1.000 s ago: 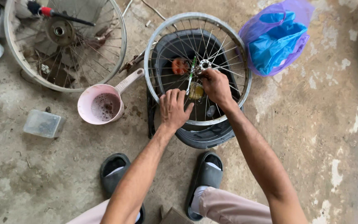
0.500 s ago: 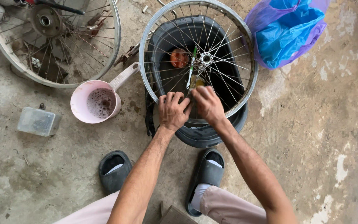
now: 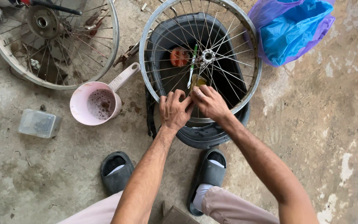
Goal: The person assembles a red bicycle frame with a handlebar, then cleans and lubricates a bicycle wheel hub using a brush and liquid from a bucket. The person also organizes items into a plastic bag and a basket.
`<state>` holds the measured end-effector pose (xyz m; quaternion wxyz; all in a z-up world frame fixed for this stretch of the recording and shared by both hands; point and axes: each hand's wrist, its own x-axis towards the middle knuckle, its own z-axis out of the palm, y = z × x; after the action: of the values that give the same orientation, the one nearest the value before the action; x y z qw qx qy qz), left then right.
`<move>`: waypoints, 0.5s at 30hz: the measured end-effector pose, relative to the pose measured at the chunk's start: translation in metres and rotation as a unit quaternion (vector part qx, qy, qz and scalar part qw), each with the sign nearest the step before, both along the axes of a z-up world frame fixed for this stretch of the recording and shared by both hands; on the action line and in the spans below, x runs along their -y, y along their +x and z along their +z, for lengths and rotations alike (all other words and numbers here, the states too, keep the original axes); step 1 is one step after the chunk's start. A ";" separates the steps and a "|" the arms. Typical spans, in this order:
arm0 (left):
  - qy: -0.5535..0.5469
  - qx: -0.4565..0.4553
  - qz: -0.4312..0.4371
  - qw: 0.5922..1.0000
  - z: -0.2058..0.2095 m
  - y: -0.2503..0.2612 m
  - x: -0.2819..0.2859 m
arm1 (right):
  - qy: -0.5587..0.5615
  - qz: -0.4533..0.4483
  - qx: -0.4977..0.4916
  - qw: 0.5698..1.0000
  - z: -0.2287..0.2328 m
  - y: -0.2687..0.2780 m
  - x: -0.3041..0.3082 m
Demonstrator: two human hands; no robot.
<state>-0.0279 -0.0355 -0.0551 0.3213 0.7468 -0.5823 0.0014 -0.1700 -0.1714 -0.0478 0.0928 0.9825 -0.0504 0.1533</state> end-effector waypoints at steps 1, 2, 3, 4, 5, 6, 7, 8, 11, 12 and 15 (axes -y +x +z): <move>0.006 -0.001 0.001 1.000 0.001 0.000 -0.001 | -0.021 0.015 -0.023 0.999 0.003 0.000 0.008; 0.012 -0.002 0.001 1.000 0.002 -0.001 -0.002 | -0.041 0.031 -0.045 0.998 0.007 0.002 0.016; 0.011 -0.001 0.003 1.000 0.002 -0.001 -0.002 | -0.050 0.031 -0.043 0.997 0.012 0.005 0.026; 0.010 -0.001 0.005 1.000 0.003 -0.002 -0.002 | -0.058 0.031 -0.041 0.997 0.017 0.008 0.037; 0.008 0.000 0.009 1.000 0.004 -0.001 -0.001 | -0.068 0.033 -0.039 0.996 0.023 0.010 0.045; 0.006 -0.001 0.010 1.000 0.006 0.000 -0.001 | -0.079 0.038 -0.036 0.995 0.026 0.012 0.045; 0.003 -0.003 0.010 1.000 0.008 0.000 -0.002 | -0.090 0.042 -0.034 0.995 0.027 0.013 0.043; 0.001 -0.004 0.010 1.000 0.009 0.000 -0.002 | -0.101 0.045 -0.032 0.993 0.029 0.013 0.042; 0.001 -0.003 0.013 1.000 0.013 -0.001 -0.001 | -0.071 0.063 -0.098 0.991 0.026 0.013 0.024; 0.006 -0.006 0.011 1.000 0.013 -0.002 -0.001 | -0.077 0.085 -0.092 0.989 0.026 0.013 0.027; 0.010 -0.013 0.012 1.000 0.008 -0.002 -0.002 | -0.109 0.143 -0.073 0.981 0.026 0.015 0.048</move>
<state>-0.0299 -0.0339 -0.0467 0.3213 0.7569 -0.5691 -0.0106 -0.1555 -0.2189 -0.0215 0.1795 0.9722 0.1144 0.0976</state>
